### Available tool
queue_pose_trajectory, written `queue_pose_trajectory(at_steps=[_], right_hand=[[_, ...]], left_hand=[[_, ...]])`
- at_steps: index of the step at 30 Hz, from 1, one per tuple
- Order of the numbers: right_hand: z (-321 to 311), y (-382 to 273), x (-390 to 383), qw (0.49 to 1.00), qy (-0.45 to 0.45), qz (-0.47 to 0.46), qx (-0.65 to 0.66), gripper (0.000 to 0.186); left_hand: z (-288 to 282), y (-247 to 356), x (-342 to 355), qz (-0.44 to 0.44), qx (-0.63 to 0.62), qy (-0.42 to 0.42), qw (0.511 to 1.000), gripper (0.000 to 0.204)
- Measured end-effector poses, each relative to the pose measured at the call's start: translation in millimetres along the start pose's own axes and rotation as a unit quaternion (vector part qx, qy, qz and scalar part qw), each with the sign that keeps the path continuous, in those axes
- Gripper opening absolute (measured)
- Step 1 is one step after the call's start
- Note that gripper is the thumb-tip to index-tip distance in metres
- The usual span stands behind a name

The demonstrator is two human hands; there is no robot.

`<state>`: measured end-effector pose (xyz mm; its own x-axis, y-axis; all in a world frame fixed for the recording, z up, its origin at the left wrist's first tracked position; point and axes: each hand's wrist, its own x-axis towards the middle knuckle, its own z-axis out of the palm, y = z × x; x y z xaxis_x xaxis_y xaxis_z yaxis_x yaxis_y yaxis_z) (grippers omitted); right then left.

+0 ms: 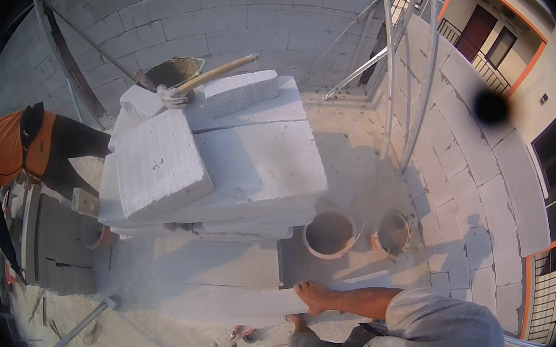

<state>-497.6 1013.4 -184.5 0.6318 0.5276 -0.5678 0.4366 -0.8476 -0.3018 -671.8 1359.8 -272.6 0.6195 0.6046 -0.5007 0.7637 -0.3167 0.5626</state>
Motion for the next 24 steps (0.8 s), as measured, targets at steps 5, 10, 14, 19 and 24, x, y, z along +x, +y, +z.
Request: queue_pose_trajectory(at_steps=[5,10,14,19,24], right_hand=[[-3,56,-206,0.994,0.086,0.052,-0.039,0.068],[-37,97,-401,0.980,0.173,0.091,-0.035,0.057],[-67,120,-554,0.965,0.204,0.152,-0.070,0.062],[-107,138,-738,0.941,0.164,0.279,-0.095,0.063],[-122,152,-859,0.893,0.174,0.402,-0.107,0.065]], left_hand=[[1,171,-67,0.397,0.241,-0.162,0.871,0.118],[59,315,-226,0.644,0.409,-0.262,0.591,0.121],[97,400,-355,0.662,0.435,-0.329,0.514,0.129],[147,450,-501,0.792,0.234,-0.284,0.487,0.112],[202,525,-601,0.848,0.124,-0.265,0.443,0.102]])
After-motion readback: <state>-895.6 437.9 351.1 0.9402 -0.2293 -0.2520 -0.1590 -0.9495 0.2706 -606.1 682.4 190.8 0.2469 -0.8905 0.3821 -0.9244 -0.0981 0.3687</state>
